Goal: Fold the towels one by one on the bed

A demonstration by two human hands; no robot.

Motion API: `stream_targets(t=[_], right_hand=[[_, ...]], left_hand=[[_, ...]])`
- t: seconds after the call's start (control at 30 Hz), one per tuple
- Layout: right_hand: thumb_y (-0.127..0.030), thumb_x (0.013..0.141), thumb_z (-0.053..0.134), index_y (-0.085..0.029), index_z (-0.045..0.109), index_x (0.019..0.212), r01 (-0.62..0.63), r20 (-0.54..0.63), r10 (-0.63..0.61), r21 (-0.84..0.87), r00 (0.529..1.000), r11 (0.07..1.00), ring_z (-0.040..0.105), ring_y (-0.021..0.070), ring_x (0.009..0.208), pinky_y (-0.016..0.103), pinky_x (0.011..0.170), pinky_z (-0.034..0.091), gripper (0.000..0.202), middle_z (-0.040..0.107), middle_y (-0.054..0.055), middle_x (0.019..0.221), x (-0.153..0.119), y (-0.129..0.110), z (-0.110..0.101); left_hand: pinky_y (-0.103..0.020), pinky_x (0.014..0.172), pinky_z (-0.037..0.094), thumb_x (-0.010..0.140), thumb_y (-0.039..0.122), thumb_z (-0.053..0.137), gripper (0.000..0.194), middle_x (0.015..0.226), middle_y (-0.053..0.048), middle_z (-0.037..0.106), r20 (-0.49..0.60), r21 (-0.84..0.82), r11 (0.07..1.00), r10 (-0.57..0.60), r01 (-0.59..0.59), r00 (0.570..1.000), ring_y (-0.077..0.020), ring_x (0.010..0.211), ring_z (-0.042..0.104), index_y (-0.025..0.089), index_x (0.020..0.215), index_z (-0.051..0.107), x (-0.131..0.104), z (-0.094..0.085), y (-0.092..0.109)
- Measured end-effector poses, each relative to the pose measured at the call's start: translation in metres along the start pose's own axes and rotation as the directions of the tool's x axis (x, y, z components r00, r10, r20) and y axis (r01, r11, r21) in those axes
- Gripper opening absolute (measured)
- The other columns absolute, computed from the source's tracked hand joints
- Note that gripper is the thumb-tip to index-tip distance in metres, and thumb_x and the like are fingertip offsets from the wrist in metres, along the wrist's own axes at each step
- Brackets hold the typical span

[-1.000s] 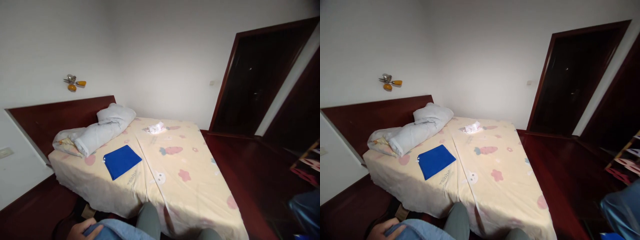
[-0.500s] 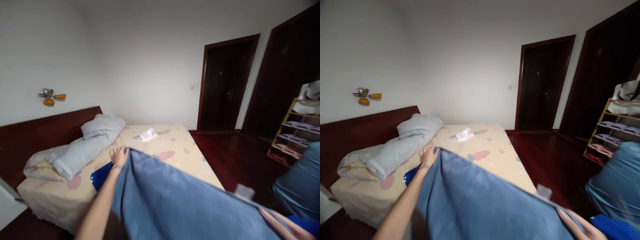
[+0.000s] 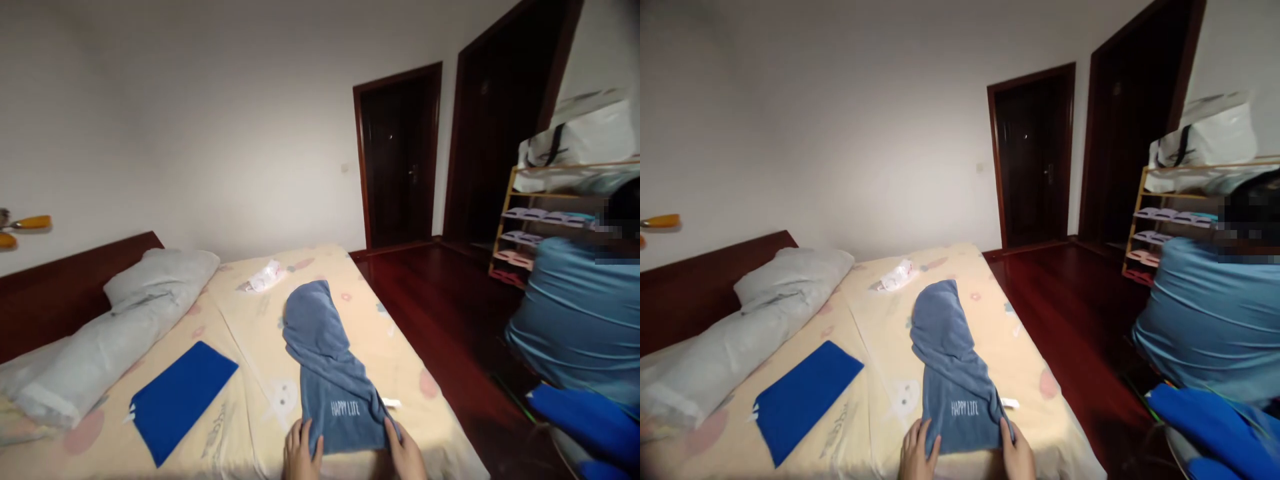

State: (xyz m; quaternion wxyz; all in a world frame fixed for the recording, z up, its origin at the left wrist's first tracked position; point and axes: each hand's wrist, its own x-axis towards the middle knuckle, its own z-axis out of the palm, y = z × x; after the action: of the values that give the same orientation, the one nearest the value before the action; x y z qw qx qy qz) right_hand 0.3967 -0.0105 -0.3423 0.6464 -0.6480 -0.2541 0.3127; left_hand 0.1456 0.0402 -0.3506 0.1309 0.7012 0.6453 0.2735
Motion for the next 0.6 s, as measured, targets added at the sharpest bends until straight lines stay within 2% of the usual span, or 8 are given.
stream_targets(t=[0.07,0.17,0.27,0.37,0.4,0.47,0.53,0.6], right_hand=[[-0.066,0.056,0.064,-0.027,0.073,0.064,-0.016,0.022,0.016,-0.033,1.000,0.999,0.069,0.0441,0.095,0.048,0.084,0.051,0.040,0.074,0.008,0.073,0.005,0.003,-0.013],[-0.061,0.062,0.063,-0.021,0.074,0.079,-0.047,0.016,0.048,-0.036,0.999,0.998,0.069,0.0376,0.098,0.043,0.085,0.055,0.045,0.074,0.011,0.086,0.012,0.002,-0.027],[-0.060,0.064,0.062,-0.017,0.072,0.095,-0.059,-0.002,0.059,-0.010,0.998,0.998,0.070,0.0305,0.080,0.039,0.073,0.058,0.055,0.073,0.011,0.083,0.007,-0.001,-0.032],[-0.060,0.065,0.061,-0.017,0.071,0.103,-0.039,0.011,0.039,0.020,0.999,0.999,0.065,0.0262,0.060,0.037,0.061,0.057,0.058,0.069,0.006,0.067,-0.008,-0.007,-0.032],[-0.059,0.065,0.061,-0.018,0.072,0.101,-0.023,0.024,0.022,0.030,0.999,0.999,0.066,0.0267,0.061,0.038,0.062,0.058,0.055,0.069,0.007,0.068,-0.015,-0.010,-0.032],[-0.059,0.064,0.062,-0.022,0.076,0.090,0.017,0.054,-0.019,0.043,0.998,0.999,0.070,0.0309,0.077,0.041,0.075,0.059,0.047,0.074,0.008,0.079,-0.030,-0.015,-0.034],[-0.060,0.062,0.063,-0.027,0.078,0.076,0.052,0.077,-0.056,0.041,0.995,0.998,0.070,0.0359,0.095,0.045,0.091,0.053,0.040,0.076,0.008,0.088,-0.047,-0.018,-0.038],[-0.062,0.058,0.063,-0.033,0.079,0.070,0.069,0.093,-0.070,0.018,0.993,0.997,0.069,0.0394,0.100,0.047,0.095,0.048,0.036,0.078,0.005,0.087,-0.066,-0.019,-0.046]], left_hand=[[-0.051,0.106,0.046,0.079,0.054,0.050,0.042,0.120,-0.009,0.071,-0.046,-0.111,0.994,-0.012,0.007,0.999,-0.0394,0.120,0.059,0.035,0.110,0.071,-0.014,0.004,-0.008],[-0.047,0.101,0.050,0.082,0.053,0.048,0.044,0.110,-0.012,0.073,0.011,-0.293,0.951,-0.093,0.093,0.996,-0.0354,0.111,0.065,0.025,0.105,0.072,-0.006,-0.009,0.003],[-0.041,0.095,0.053,0.081,0.054,0.050,0.044,0.102,-0.012,0.075,0.026,-0.409,0.901,-0.144,0.143,0.989,-0.0343,0.106,0.067,0.020,0.097,0.072,0.001,-0.022,0.008],[-0.041,0.096,0.053,0.080,0.058,0.051,0.045,0.099,-0.011,0.076,-0.034,-0.476,0.870,-0.165,0.129,0.986,-0.0345,0.105,0.068,0.020,0.091,0.073,-0.015,-0.034,-0.003],[-0.042,0.096,0.054,0.080,0.060,0.052,0.046,0.098,-0.011,0.076,-0.047,-0.493,0.861,-0.170,0.125,0.984,-0.0345,0.104,0.069,0.021,0.089,0.073,-0.024,-0.039,-0.008],[-0.042,0.094,0.055,0.078,0.063,0.053,0.045,0.095,-0.008,0.077,-0.061,-0.509,0.853,-0.173,0.119,0.983,-0.0340,0.101,0.070,0.025,0.086,0.073,-0.044,-0.048,-0.017],[-0.041,0.092,0.057,0.077,0.066,0.053,0.043,0.092,-0.006,0.077,-0.060,-0.505,0.856,-0.162,0.110,0.985,-0.0332,0.099,0.071,0.029,0.082,0.074,-0.065,-0.058,-0.026],[-0.040,0.090,0.058,0.076,0.068,0.053,0.043,0.088,-0.004,0.077,-0.052,-0.493,0.864,-0.147,0.103,0.988,-0.0326,0.097,0.072,0.031,0.079,0.074,-0.084,-0.067,-0.033]])
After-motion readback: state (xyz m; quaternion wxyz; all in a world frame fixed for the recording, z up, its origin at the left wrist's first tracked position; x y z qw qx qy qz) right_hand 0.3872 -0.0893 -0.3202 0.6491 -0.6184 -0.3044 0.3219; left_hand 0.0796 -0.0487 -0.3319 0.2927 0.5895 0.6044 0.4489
